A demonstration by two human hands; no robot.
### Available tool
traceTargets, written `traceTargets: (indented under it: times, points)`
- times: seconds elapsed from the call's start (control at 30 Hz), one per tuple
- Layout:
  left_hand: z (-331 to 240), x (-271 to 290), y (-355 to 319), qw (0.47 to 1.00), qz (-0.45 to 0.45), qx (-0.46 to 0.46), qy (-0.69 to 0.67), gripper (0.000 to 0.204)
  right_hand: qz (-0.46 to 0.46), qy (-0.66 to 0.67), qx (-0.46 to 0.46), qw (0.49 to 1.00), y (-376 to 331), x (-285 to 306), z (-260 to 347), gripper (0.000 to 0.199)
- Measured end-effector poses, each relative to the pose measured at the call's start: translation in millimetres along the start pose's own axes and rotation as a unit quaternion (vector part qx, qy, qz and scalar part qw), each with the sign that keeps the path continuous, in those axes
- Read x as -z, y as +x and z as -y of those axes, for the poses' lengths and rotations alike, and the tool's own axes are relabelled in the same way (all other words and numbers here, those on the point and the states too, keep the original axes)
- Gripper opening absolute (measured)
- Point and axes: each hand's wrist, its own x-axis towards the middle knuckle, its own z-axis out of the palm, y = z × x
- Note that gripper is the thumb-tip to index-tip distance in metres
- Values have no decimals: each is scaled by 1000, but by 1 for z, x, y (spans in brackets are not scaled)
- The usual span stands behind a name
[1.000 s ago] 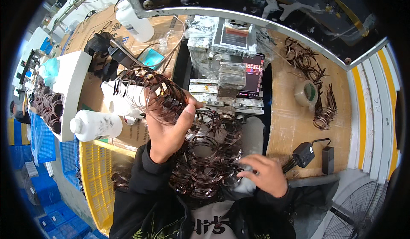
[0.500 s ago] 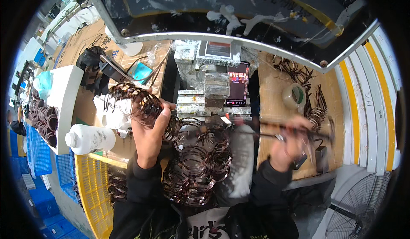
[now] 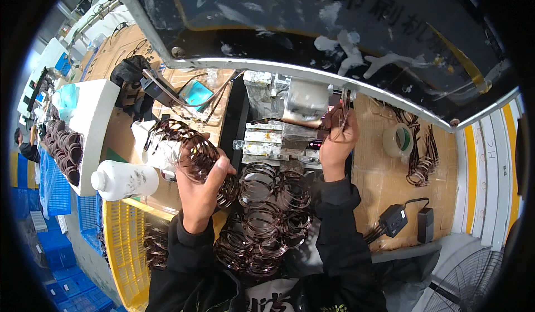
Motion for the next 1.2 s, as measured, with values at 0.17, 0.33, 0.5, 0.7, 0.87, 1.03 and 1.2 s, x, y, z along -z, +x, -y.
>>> traceTargets:
  times: [0.17,0.33,0.5,0.7,0.87,1.03,1.2]
  points:
    - [-1,-7,13,992,23,18,-121,42,-17,-190,-18,982,-9,5,18,15]
    - [-13,-7,8,975,48,103,-190,80,77,-108,161,978,-41,3,70,16]
    - [-22,-18,1,949,120,90,-277,65,164,-252,219,928,-54,-10,99,12]
    - [-25,-34,-6,957,219,-9,-192,92,210,-323,226,895,-69,-25,115,12]
    - [-28,-24,-10,971,172,-52,-158,75,277,-338,74,897,-68,6,148,16]
    - [-19,-14,1,948,153,-30,-276,66,415,-467,-48,779,-100,41,163,22]
    - [-11,-6,7,940,149,-36,-305,61,384,-460,15,800,-120,45,160,9]
